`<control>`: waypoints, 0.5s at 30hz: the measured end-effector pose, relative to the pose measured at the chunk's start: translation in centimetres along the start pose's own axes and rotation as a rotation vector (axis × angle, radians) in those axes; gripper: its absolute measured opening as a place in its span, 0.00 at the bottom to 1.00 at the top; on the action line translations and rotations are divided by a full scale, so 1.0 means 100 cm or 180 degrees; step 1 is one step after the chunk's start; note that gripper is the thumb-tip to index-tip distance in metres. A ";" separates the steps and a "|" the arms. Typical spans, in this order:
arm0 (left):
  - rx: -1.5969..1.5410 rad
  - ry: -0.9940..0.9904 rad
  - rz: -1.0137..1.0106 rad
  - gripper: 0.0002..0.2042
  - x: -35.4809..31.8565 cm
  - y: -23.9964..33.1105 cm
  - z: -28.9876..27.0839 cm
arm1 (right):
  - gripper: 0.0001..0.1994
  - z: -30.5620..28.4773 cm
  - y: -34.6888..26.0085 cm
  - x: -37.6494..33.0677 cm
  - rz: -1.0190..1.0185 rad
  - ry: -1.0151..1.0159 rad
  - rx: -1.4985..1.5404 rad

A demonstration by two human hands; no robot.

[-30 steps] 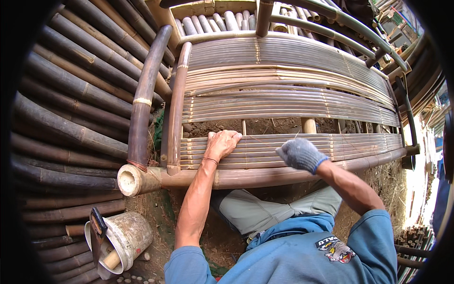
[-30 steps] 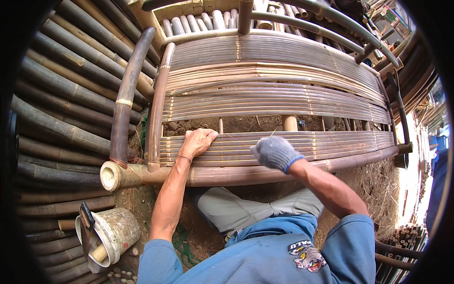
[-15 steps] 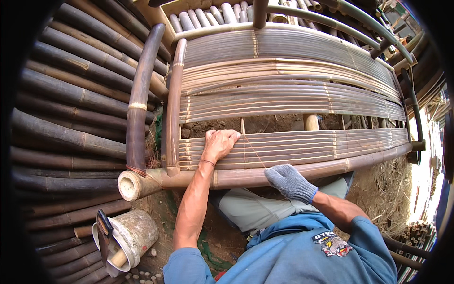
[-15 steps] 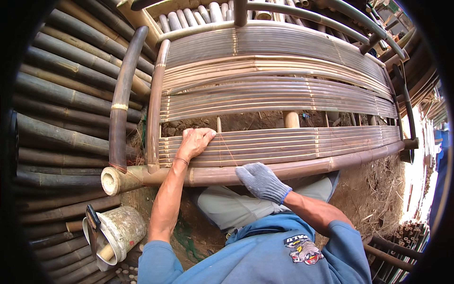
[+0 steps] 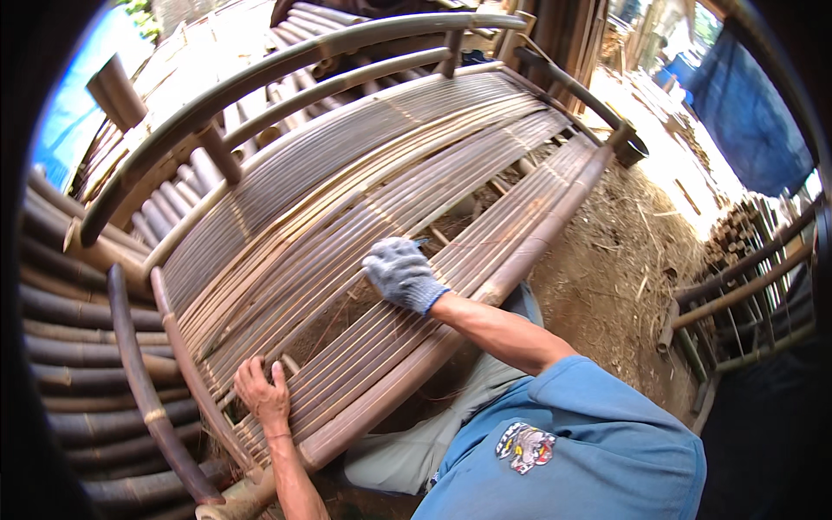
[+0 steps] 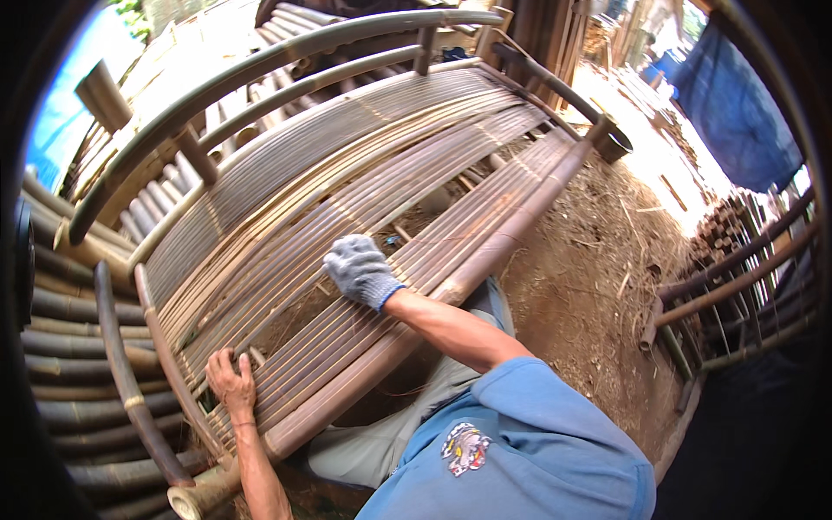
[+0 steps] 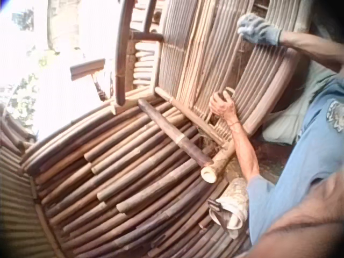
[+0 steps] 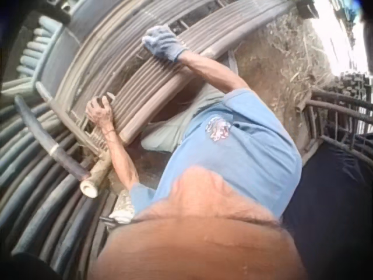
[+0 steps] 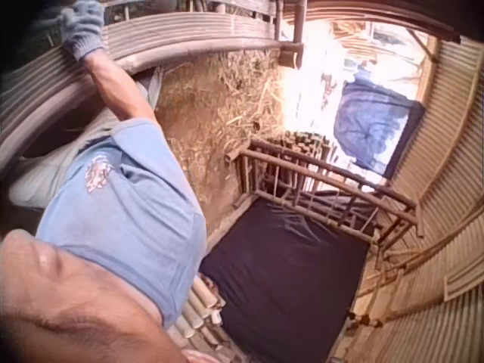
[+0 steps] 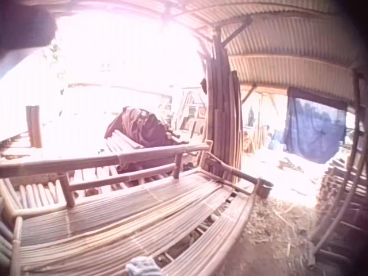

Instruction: The person sits on the ground and weaves thin bamboo strips into a bamboo frame using a thin cord. They pull the cord through the strips, tie knots, and adjust the woven sections by hand.

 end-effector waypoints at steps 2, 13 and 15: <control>0.0074 -0.0380 0.0129 0.14 -0.004 0.003 0.008 | 0.10 0.007 0.010 -0.006 -0.0145 -0.0125 0.0176; -0.1030 -0.1398 -0.0137 0.18 -0.003 -0.012 0.017 | 0.15 0.010 0.017 0.005 0.0709 -0.1161 0.0453; -0.1001 -0.1288 0.0111 0.18 -0.003 -0.007 0.009 | 0.16 0.012 0.022 0.001 0.0678 -0.1289 0.0493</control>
Point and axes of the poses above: each hand's wrist, its own x-axis towards the middle knuckle, its own z-axis out of the palm, y = z × x, the point moved 5 cm from there along x, towards the middle knuckle, and after that the axes turned 9 degrees about x, right-handed, at the moved point
